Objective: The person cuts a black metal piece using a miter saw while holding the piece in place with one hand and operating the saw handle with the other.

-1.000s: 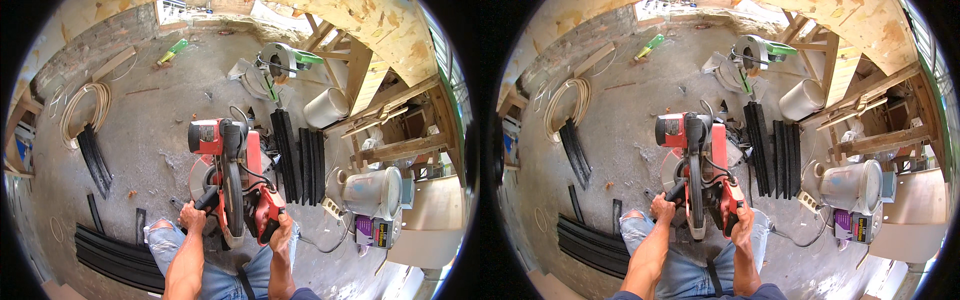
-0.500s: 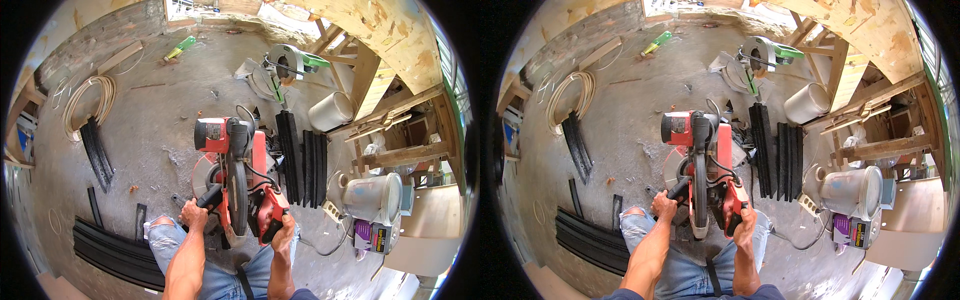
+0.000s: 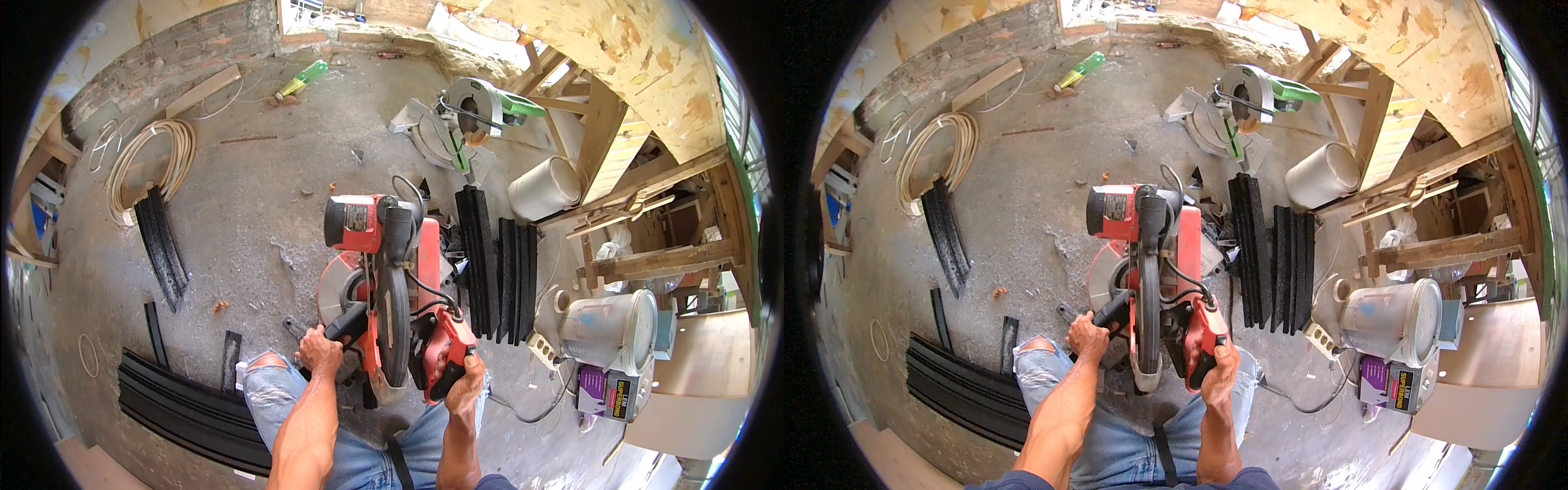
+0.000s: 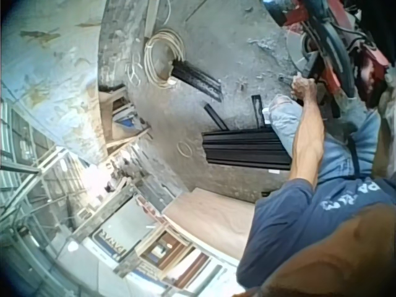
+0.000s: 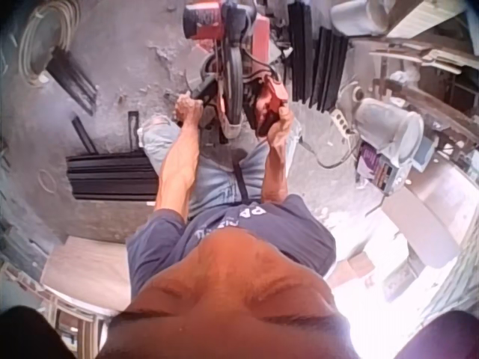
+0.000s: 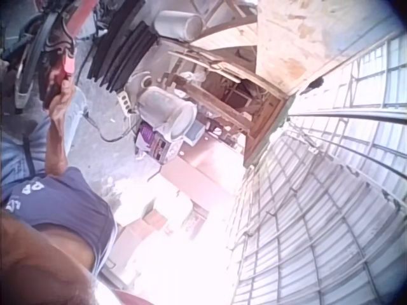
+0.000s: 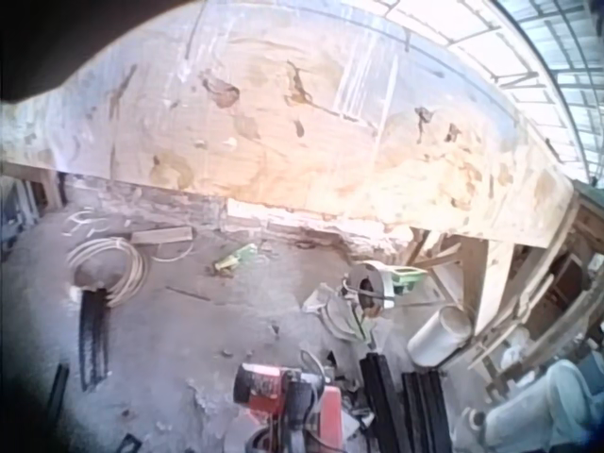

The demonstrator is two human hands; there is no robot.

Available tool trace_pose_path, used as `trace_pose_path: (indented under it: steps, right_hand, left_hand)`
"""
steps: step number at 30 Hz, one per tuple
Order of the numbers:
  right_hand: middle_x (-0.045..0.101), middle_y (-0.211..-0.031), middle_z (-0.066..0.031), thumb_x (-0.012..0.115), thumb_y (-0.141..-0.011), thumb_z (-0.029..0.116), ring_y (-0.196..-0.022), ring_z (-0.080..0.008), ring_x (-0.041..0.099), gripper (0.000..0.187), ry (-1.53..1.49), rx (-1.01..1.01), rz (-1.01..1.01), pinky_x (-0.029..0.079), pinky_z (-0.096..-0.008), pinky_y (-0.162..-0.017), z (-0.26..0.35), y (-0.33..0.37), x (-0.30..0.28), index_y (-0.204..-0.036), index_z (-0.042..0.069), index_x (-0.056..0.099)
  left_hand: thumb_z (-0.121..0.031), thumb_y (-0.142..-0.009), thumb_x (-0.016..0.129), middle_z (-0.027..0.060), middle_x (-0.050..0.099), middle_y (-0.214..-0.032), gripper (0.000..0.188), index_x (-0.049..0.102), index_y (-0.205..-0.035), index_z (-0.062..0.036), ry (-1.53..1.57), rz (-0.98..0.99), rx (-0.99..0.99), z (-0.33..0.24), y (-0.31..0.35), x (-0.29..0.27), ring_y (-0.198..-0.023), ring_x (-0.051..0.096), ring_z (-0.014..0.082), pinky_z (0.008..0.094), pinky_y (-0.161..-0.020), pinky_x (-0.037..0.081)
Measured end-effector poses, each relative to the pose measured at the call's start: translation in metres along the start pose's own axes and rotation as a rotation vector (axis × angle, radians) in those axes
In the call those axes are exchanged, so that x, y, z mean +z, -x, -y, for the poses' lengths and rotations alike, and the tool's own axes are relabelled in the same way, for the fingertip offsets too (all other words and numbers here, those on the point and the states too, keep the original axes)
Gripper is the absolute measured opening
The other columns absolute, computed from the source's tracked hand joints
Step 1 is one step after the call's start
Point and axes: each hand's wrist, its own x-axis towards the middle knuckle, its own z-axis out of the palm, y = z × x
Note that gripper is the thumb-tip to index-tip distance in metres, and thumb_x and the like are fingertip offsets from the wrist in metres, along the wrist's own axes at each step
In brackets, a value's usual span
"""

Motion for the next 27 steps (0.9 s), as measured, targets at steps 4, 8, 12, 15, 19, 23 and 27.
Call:
trace_pose_path:
  steps: [4, 8, 12, 15, 19, 23, 27]
  right_hand:
    - [0.058, -0.066, -0.0045, 0.049, -0.085, 0.066, -0.052, -0.0118, 0.054, 0.069, 0.024, 0.006, -0.023, 0.041, -0.0253, -0.047, -0.003, 0.0, -0.004, -0.093, -0.001, 0.06]
    - [0.059, -0.067, -0.0074, 0.055, -0.083, 0.064, -0.054, -0.0154, 0.056, 0.066, -0.011, 0.038, -0.009, 0.045, -0.0273, -0.05, 0.0, 0.001, -0.005, -0.093, -0.001, 0.061]
    - [0.059, -0.067, -0.0073, 0.054, -0.083, 0.065, -0.054, -0.0151, 0.056, 0.068, -0.016, 0.042, 0.02, 0.045, -0.027, -0.049, -0.004, 0.001, -0.003, -0.093, -0.001, 0.061]
    - [0.059, -0.067, -0.0071, 0.054, -0.083, 0.067, -0.054, -0.0147, 0.056, 0.069, -0.001, 0.032, -0.002, 0.045, -0.0268, -0.049, -0.001, 0.002, -0.007, -0.093, -0.001, 0.061]
    - [0.058, -0.066, -0.0056, 0.051, -0.083, 0.068, -0.053, -0.013, 0.055, 0.07, 0.013, 0.016, -0.005, 0.043, -0.0259, -0.048, -0.004, 0.003, -0.004, -0.093, -0.001, 0.061]
    - [0.058, -0.066, -0.0043, 0.049, -0.084, 0.069, -0.053, -0.0114, 0.054, 0.071, 0.019, 0.005, -0.008, 0.041, -0.0247, -0.047, -0.008, 0.003, -0.005, -0.094, 0.0, 0.061]
    - [0.058, -0.068, -0.007, 0.053, -0.083, 0.068, -0.055, -0.0141, 0.055, 0.071, -0.002, 0.018, 0.016, 0.045, -0.0266, -0.051, -0.005, 0.004, -0.005, -0.094, -0.002, 0.061]
  left_hand:
    - [-0.019, -0.068, 0.073, 0.0115, 0.065, -0.11, 0.043, 0.068, -0.111, -0.0146, 0.027, -0.02, 0.002, -0.001, 0.0, 0.005, -0.108, 0.062, 0.0376, 0.055, -0.092, 0.048]
    - [-0.018, -0.07, 0.07, 0.012, 0.064, -0.108, 0.037, 0.067, -0.106, -0.0132, 0.03, -0.009, 0.031, 0.001, 0.0, 0.005, -0.108, 0.061, 0.0373, 0.0599, -0.092, 0.046]
    - [-0.017, -0.069, 0.07, 0.0126, 0.063, -0.107, 0.035, 0.067, -0.103, -0.011, 0.059, -0.022, 0.049, 0.012, -0.006, 0.011, -0.109, 0.061, 0.0371, 0.0656, -0.093, 0.044]
    - [-0.017, -0.069, 0.071, 0.0128, 0.063, -0.107, 0.035, 0.068, -0.103, -0.0106, 0.054, 0.0, 0.041, 0.0, -0.001, 0.008, -0.108, 0.061, 0.0377, 0.0657, -0.094, 0.044]
    - [-0.018, -0.069, 0.071, 0.0129, 0.063, -0.107, 0.035, 0.068, -0.104, -0.0106, 0.05, -0.013, 0.045, 0.005, -0.003, 0.01, -0.109, 0.061, 0.038, 0.0652, -0.094, 0.044]
    - [-0.019, -0.069, 0.072, 0.0128, 0.064, -0.106, 0.036, 0.068, -0.104, -0.01, 0.057, -0.016, 0.058, 0.007, -0.004, 0.01, -0.107, 0.061, 0.0377, 0.0633, -0.093, 0.045]
    - [-0.021, -0.069, 0.073, 0.0126, 0.064, -0.105, 0.037, 0.068, -0.104, -0.0097, 0.058, -0.012, 0.054, 0.006, -0.004, 0.008, -0.106, 0.062, 0.0368, 0.0617, -0.092, 0.046]
